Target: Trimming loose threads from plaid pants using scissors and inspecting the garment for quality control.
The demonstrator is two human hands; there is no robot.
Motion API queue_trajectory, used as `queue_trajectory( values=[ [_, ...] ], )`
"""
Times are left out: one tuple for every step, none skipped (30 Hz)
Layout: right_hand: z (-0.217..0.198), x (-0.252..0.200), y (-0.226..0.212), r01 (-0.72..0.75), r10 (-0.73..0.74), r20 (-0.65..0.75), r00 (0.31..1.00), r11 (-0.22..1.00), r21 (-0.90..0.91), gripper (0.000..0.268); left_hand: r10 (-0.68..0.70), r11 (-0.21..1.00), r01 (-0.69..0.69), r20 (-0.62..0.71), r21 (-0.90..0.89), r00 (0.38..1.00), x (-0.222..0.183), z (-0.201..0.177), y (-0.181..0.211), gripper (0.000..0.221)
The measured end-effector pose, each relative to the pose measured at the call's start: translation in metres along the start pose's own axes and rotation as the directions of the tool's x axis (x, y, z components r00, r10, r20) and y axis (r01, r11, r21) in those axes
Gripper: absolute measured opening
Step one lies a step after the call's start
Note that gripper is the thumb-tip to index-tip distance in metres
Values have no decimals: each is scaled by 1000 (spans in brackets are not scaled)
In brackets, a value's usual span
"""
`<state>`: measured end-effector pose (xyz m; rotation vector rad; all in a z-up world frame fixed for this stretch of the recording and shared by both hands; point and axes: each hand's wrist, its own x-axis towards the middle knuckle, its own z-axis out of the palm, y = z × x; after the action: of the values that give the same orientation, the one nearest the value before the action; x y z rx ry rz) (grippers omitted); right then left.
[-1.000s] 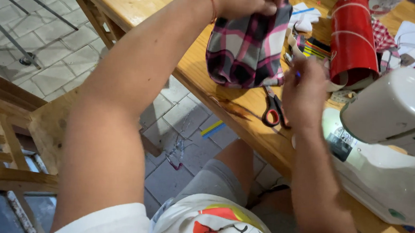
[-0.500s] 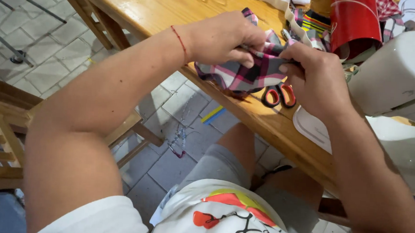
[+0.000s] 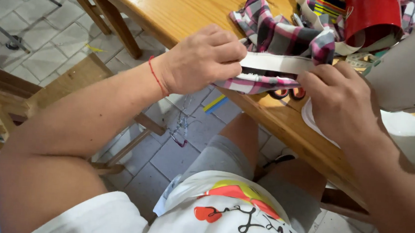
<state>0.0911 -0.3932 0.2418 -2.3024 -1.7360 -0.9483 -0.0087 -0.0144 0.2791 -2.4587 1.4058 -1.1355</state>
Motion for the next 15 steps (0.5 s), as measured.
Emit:
queue_trajectory(
  values=[
    [-4, -2, -5, 2, -2, 3, 1000, 1000, 4, 32, -5, 1000, 5, 1, -2, 1000, -4, 3, 3, 23],
    [-7, -2, -9, 5, -6, 24, 1000, 999, 32, 33, -11, 1000, 11, -53, 1, 999, -7, 5, 4, 20],
    [-11, -3, -12, 8, -10, 45, 999, 998, 60, 35, -16, 1000, 16, -106, 4, 994, -10, 8, 5, 17],
    [-10, -5, -12, 7, -10, 50, 999, 998, 64, 35, -20, 1000, 20, -106, 0, 994, -10, 7, 6, 17],
    [-9, -7, -12, -6, 3, 38, 999, 997, 82, 32, -33, 999, 30, -111, -30, 993, -10, 6, 6, 20],
    [-7, -10, -11, -18, 16, 25, 1000, 995, 98, 30, -44, 998, 38, -118, -57, 992, -8, 6, 6, 25],
    [-3, -18, -9, -18, 15, 27, 1000, 995, 99, 30, -47, 997, 40, -119, -59, 992, -7, 7, 7, 25],
    [1, -26, -7, -40, 41, -18, 999, 999, 27, 26, -79, 986, 59, -124, -157, 989, -6, 8, 7, 29],
    [4, -33, -5, -66, 63, -66, 996, 997, -44, 24, -112, 964, 77, -126, -253, 986, -4, 9, 8, 35],
    [4, -31, -5, -66, 63, -65, 996, 997, -44, 24, -112, 964, 78, -126, -253, 986, -7, 11, 6, 35],
    [4, -28, -5, -17, 15, -107, 994, 1000, -19, 14, -142, 961, 114, -98, -251, 985, -9, 14, 3, 25],
    [4, -26, -5, 33, -32, -149, 988, 999, 4, 9, -172, 957, 150, -71, -249, 982, -11, 17, 1, 18],
    [-1, -20, -8, 33, -32, -148, 989, 999, 5, 9, -173, 956, 151, -70, -250, 982, -10, 18, 0, 18],
    [-5, -14, -10, 89, -71, -111, 991, 982, 167, 12, -174, 939, 147, -60, -312, 983, -9, 17, -1, 22],
    [-10, -8, -13, 136, -116, -82, 990, 935, 327, 24, -175, 917, 144, -50, -371, 983, -8, 17, -3, 26]
  ],
)
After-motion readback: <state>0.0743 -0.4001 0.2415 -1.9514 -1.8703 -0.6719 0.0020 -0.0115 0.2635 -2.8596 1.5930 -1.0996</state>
